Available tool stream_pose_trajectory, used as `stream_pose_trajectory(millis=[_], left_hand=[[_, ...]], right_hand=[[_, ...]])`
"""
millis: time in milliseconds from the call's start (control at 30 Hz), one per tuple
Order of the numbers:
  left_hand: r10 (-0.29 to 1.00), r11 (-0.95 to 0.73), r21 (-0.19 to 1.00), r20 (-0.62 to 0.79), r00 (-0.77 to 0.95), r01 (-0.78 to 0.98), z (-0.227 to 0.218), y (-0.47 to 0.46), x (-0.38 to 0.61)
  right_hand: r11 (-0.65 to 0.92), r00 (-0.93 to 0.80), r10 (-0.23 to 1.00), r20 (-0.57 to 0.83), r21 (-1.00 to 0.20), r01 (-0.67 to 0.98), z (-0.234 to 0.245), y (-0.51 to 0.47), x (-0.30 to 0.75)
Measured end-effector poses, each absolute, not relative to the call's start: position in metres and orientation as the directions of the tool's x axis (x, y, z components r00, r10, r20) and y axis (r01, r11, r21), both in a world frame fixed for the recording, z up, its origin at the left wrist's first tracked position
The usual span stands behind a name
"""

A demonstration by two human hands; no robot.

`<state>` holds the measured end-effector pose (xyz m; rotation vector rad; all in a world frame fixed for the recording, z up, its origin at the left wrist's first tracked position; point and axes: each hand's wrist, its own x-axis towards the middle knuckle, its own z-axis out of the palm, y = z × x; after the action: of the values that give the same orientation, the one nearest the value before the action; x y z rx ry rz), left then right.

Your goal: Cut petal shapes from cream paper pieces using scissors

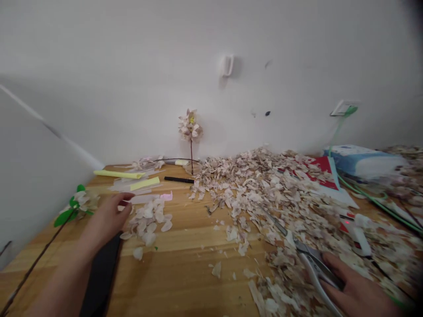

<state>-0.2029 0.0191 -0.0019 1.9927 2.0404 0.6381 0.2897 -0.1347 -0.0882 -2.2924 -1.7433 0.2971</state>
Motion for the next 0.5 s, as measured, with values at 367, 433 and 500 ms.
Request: stream_pose_trajectory(millis=[367,433,500], left_hand=[[0.847,-0.239,0.570,-0.273,0.455,0.786,-0.021,-0.062,-0.071],[0.809,-0.275,0.574,-0.297,0.508,0.772,-0.031,-0.071,-0.050],[0.783,-0.294,0.574,-0.315,0.537,0.765,-0.038,-0.073,-0.035]], right_hand=[[-0.113,0.075,0.964,-0.256,-0.136,0.984,-0.049,-0.112,0.257],[-0.056,0.041,0.957,-0.286,-0.045,0.997,-0.043,-0.110,0.253],[-0.041,0.035,0.953,-0.301,-0.014,0.999,-0.040,-0.110,0.254]])
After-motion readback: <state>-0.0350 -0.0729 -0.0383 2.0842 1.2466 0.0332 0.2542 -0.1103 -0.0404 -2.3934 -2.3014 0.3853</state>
